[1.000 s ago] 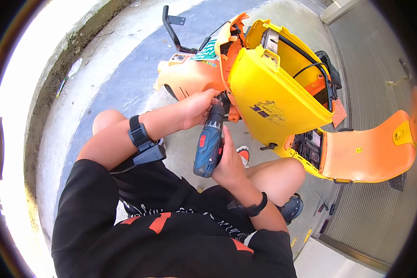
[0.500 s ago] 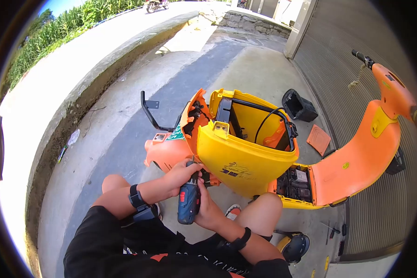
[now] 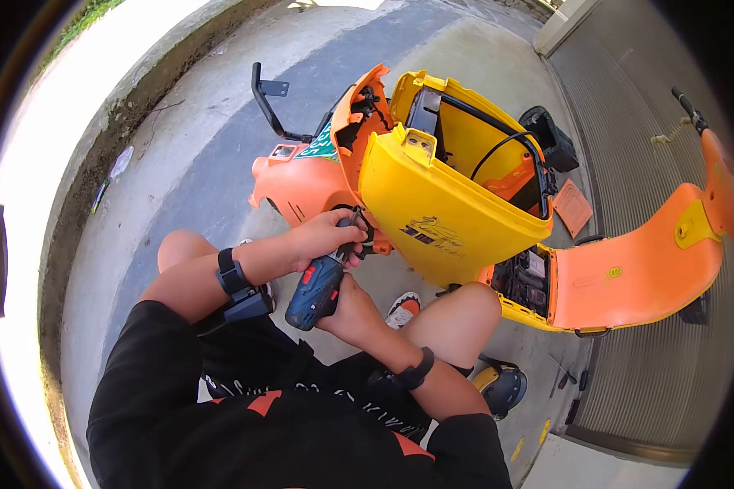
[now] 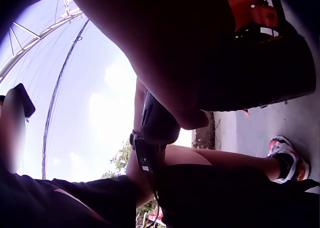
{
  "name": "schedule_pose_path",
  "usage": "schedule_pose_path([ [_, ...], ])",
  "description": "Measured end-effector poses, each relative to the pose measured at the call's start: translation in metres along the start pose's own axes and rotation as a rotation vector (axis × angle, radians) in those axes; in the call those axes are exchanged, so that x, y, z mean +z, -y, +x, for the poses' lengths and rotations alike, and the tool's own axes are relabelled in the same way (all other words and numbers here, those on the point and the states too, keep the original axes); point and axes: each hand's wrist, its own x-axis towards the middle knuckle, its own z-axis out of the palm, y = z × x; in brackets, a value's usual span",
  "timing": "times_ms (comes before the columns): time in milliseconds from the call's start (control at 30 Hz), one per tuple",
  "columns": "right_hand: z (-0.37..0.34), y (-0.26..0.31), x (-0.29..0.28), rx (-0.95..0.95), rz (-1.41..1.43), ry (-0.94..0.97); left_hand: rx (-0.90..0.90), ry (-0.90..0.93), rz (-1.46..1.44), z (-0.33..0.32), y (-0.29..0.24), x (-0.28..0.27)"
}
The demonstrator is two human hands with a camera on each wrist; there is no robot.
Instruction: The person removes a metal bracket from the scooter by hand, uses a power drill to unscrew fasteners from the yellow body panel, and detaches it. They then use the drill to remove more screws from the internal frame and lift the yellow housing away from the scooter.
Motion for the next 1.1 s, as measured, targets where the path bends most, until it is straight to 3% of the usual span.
schedule_pose_path([
  [100, 0.002, 0.006, -0.001, 0.132, -0.170, 0.036, 0.094, -0.033, 0.179, 0.002, 0.000, -0.002],
  [333, 0.005, 0.000, 0.008, 0.131, -0.144, 0.046, 0.015, -0.074, 0.151, 0.014, 0.006, -0.008],
  [1100, 0.010, -0.002, 0.009, 0.118, -0.194, 0.007, 0.040, -0.083, 0.215, 0.013, -0.003, -0.001],
])
